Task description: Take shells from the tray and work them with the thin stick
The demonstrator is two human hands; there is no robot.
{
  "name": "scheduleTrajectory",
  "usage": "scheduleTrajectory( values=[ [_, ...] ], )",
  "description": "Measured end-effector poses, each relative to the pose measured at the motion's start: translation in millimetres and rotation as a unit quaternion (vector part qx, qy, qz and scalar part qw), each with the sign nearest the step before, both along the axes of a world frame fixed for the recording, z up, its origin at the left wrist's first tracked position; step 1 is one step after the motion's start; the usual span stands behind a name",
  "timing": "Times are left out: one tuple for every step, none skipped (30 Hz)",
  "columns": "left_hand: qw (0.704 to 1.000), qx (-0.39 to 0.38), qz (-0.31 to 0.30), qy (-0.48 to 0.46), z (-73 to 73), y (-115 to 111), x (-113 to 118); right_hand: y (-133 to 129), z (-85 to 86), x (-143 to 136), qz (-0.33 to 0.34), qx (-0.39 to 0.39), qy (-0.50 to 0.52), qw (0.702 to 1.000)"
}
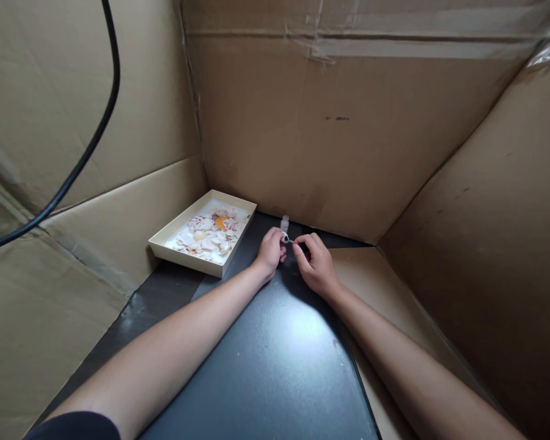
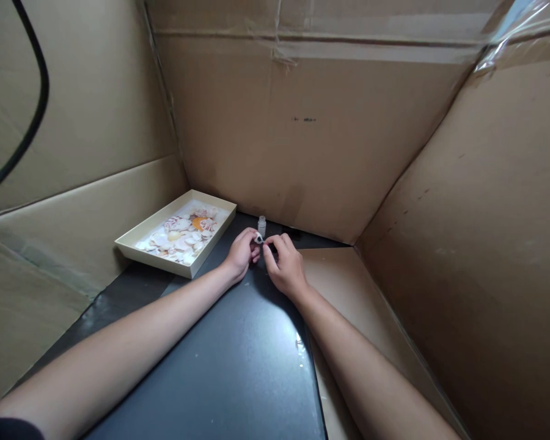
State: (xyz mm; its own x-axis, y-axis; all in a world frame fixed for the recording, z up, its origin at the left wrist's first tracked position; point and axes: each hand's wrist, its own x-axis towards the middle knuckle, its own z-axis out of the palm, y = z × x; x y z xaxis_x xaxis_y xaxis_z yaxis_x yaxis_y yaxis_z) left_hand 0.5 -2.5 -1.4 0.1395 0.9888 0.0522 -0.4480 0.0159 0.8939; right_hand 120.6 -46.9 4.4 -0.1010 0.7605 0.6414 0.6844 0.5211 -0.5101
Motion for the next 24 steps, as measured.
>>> scheduleTrajectory(
  values=[
    [1.000, 0.000, -0.001, 0.000, 0.1, 0.0, 0.0, 0.4, 0.0, 0.4, -0.014, 0.001, 0.001, 1.000],
    [1.000, -0.001, -0.001, 0.000, 0.2, 0.0, -0.1, 0.7, 0.0, 0.8, -0.026, 0.003, 0.005, 1.000],
    [1.000, -0.001, -0.002, 0.000, 0.3, 0.1, -0.2, 0.9, 0.0, 1.0, -0.031, 0.007, 0.011, 0.999],
    [1.000, 0.000, -0.003, -0.001, 0.3, 0.3, -0.4, 0.9, 0.0, 1.1, -0.027, 0.010, 0.014, 0.999],
    [1.000, 0.000, -0.004, -0.001, 0.2, 0.5, -0.5, 0.7, 0.1, 1.0, -0.016, 0.011, 0.014, 1.000],
    [1.000, 0.001, -0.005, -0.001, 0.2, 0.8, -0.7, 0.6, 0.1, 0.9, -0.003, 0.009, 0.010, 1.000],
    [1.000, 0.002, -0.006, -0.002, 0.2, 1.0, -1.0, 0.5, 0.1, 0.8, 0.006, 0.004, 0.005, 1.000],
    [1.000, 0.001, -0.006, -0.002, 0.3, 1.1, -1.2, 0.5, 0.1, 0.7, 0.007, -0.002, -0.001, 1.000],
    [1.000, 0.001, -0.005, -0.003, 0.5, 1.1, -1.4, 0.6, 0.1, 0.8, 0.001, -0.007, -0.004, 1.000],
    [1.000, 0.000, -0.003, -0.005, 0.8, 1.0, -1.6, 0.8, 0.1, 1.0, -0.011, -0.010, -0.002, 1.000],
    [1.000, -0.001, -0.003, -0.007, 1.1, 0.8, -1.8, 0.8, 0.3, 1.2, -0.023, -0.009, 0.004, 1.000],
    [1.000, -0.002, -0.004, -0.010, 1.4, 0.5, -2.0, 0.7, 0.6, 1.3, -0.030, -0.006, 0.013, 0.999],
    [1.000, -0.004, -0.007, -0.013, 1.6, 0.2, -2.1, 0.4, 0.9, 1.3, -0.027, -0.002, 0.020, 0.999],
    [1.000, -0.006, -0.010, -0.015, 1.8, 0.0, -2.2, 0.0, 1.3, 1.1, -0.016, 0.001, 0.022, 1.000],
    [1.000, -0.007, -0.012, -0.017, 1.8, -0.1, -2.3, -0.4, 1.7, 0.7, -0.002, 0.001, 0.020, 1.000],
    [1.000, -0.007, -0.013, -0.018, 1.9, -0.2, -2.3, -0.8, 2.0, 0.3, 0.009, 0.000, 0.013, 1.000],
    [1.000, -0.007, -0.013, -0.021, 1.8, -0.2, -2.4, -1.1, 2.1, 0.0, 0.013, -0.004, 0.004, 1.000],
    [1.000, -0.006, -0.012, -0.023, 1.8, -0.2, -2.4, -1.2, 2.2, -0.1, 0.008, -0.007, -0.003, 1.000],
    [1.000, -0.004, -0.012, -0.025, 1.8, -0.1, -2.4, -1.2, 2.2, -0.1, -0.004, -0.010, -0.006, 1.000],
    [1.000, -0.003, -0.013, -0.027, 1.8, -0.1, -2.5, -1.1, 2.2, 0.0, -0.016, -0.010, -0.004, 1.000],
    [0.999, -0.002, -0.015, -0.028, 1.8, 0.0, -2.5, -1.1, 2.2, 0.2, -0.023, -0.008, 0.001, 1.000],
    [0.999, -0.003, -0.016, -0.028, 1.9, 0.0, -2.5, -1.1, 2.2, 0.4, -0.022, -0.004, 0.007, 1.000],
    [1.000, -0.004, -0.016, -0.027, 1.9, 0.0, -2.5, -1.2, 2.2, 0.5, -0.011, -0.001, 0.010, 1.000],
    [1.000, -0.007, -0.016, -0.026, 2.0, 0.1, -2.6, -1.4, 2.1, 0.5, 0.001, 0.000, 0.009, 1.000]
  ],
)
